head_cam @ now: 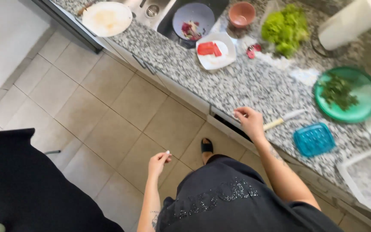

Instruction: The person cleans a kitchen sink and countertop area. They rinse a plastic container, scrape food scraps from a plate into the sink, and wipe the counter with a cloth. The person also washes a knife and a small bowl under running water.

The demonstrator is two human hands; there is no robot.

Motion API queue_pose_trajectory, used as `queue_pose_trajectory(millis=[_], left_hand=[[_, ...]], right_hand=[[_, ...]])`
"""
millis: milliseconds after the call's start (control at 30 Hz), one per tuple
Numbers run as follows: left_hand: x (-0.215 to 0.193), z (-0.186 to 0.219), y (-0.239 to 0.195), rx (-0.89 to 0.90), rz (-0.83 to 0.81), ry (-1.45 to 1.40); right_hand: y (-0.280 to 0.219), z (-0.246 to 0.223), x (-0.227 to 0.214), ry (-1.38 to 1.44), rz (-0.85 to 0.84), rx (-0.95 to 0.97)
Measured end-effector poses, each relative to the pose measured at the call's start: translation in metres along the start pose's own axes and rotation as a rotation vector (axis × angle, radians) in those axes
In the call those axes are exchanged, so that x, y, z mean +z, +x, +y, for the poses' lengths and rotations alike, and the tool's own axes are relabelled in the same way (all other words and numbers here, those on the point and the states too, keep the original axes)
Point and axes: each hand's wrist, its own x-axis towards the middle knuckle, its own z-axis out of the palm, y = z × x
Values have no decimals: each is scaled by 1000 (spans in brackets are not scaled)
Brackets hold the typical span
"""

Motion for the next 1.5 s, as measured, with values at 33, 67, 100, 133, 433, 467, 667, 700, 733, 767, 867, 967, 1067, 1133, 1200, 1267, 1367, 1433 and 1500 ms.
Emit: queue_pose_trajectory(millis=[33, 67, 100, 133, 433, 467, 667, 700, 733, 767, 867, 967, 1067, 1133, 1200, 1267, 1367, 1433, 1500], left_hand=[[-14, 29, 7, 23, 23, 46], [-24, 47, 20, 7, 20, 46], [-34, 64, 33, 13, 32, -38], [-45, 82, 49, 20, 63, -137], [-130, 249, 233, 280, -68, -42], [-137, 261, 261, 293, -134, 4], [-144, 380, 374, 437, -441, 102], [-141, 396, 385, 461, -499, 132], [-134, 415, 396, 490, -543, 150], [-125, 432, 404, 500, -591, 173], [-94, 458, 421, 482, -623, 274], [-36, 471, 428, 566, -771, 292], [29, 496, 394, 654, -926, 266], [67, 517, 357, 870, -992, 317], [104, 541, 316, 1001, -973, 382], [154, 559, 289, 1136, -939, 438], [239, 570, 270, 1541, -472, 1006], [285, 577, 258, 1362, -519, 1167], [318, 565, 244, 1309, -551, 1112]], right_hand=[[17, -16, 3, -5, 36, 52], [39, -24, 5, -10, 25, 61], [60, -32, 8, -62, 44, 56], [91, -44, 15, -113, 52, 29], [250, 5, 65, 20, 264, 388], [249, 13, 76, 31, 320, 446], [251, 11, 106, 529, 544, 637], [241, 5, 110, 579, 581, 639], [241, 0, 109, 624, 610, 623], [230, -18, 106, 628, 661, 644], [195, -65, 101, 715, 745, 728], [162, -78, 94, 744, 848, 738], [131, -69, 89, 778, 966, 762], [116, -74, 78, 774, 1055, 738], [104, -67, 65, 774, 1108, 721], [98, -56, 46, 770, 1152, 693], [88, -34, 13, 752, 1180, 661], [88, -10, -10, 726, 1153, 665], [85, 7, -31, 726, 1130, 660]])
